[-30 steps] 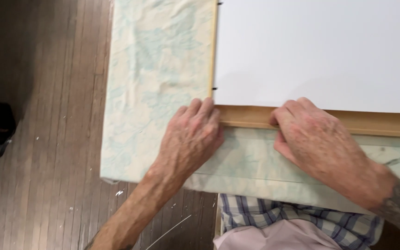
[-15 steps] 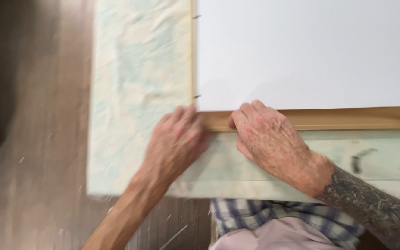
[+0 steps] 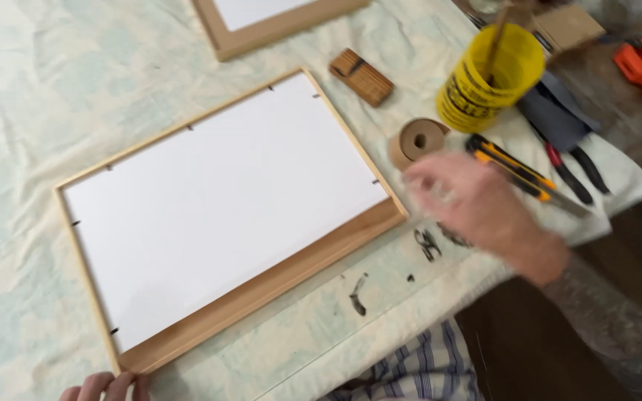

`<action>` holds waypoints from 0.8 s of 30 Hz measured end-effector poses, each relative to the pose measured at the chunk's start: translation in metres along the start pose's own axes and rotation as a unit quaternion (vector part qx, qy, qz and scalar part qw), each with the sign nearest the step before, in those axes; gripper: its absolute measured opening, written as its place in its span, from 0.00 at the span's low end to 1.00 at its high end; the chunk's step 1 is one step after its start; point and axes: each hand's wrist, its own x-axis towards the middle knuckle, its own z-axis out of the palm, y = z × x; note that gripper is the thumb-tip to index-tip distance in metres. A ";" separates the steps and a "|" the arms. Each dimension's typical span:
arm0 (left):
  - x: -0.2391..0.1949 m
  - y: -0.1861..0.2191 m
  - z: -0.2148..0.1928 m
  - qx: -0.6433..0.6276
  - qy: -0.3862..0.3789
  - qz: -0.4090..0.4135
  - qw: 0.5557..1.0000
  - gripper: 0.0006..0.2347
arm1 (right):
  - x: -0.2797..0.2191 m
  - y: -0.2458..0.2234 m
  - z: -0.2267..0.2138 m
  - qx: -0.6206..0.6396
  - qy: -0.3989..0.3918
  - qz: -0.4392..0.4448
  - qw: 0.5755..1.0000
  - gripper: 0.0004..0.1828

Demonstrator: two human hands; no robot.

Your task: Applying water-activated paper tape to the back of a picture frame to seal the assembly.

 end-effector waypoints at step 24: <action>-0.008 0.108 -0.108 -0.087 -0.014 -0.021 0.996 0.27 | 0.054 -0.091 0.073 -0.090 -0.088 -0.293 0.948 0.31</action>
